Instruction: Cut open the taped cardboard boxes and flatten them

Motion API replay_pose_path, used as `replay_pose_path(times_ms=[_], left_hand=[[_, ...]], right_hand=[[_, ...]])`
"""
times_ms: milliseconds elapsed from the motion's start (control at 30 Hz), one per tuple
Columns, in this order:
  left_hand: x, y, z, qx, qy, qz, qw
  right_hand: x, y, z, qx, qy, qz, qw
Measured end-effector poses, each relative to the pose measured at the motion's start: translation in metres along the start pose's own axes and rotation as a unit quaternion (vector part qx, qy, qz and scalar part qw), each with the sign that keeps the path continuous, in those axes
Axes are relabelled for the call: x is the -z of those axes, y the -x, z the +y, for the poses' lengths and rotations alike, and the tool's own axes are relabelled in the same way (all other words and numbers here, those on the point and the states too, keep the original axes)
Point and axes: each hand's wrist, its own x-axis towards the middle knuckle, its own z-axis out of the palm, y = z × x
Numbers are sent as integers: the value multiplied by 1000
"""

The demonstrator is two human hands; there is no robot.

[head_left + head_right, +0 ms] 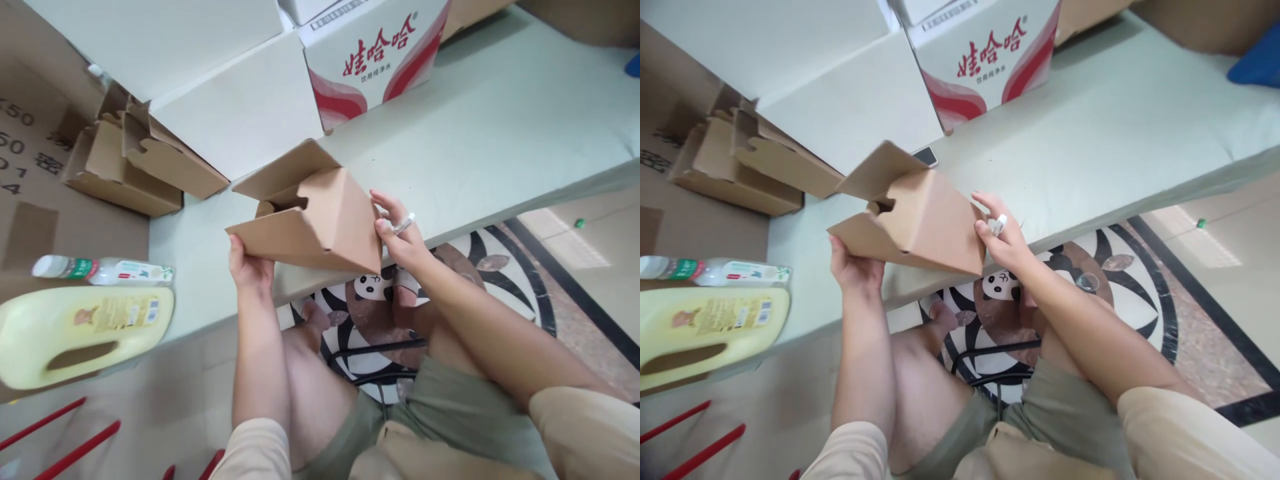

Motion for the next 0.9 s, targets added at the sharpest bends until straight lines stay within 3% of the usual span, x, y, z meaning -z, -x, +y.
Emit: replay_pose_path(times_ms=[167, 367, 567, 700, 800, 900], left_hand=[[9, 0, 7, -29, -18, -41, 999], [11, 4, 6, -86, -108, -130, 982], [8, 4, -2, -147, -167, -103, 970], [11, 4, 0, -144, -176, -97, 969], [16, 4, 6, -153, -167, -116, 967], [17, 4, 13, -183, -223, -124, 949]], right_hand=[[0, 6, -11, 23, -63, -65, 996], [4, 9, -20, 76, -50, -67, 994], [9, 15, -31, 132, 15, -93, 987], [4, 17, -37, 164, 58, -112, 978], [2, 18, -41, 146, 104, -146, 973], [1, 20, -44, 110, 135, -179, 968]])
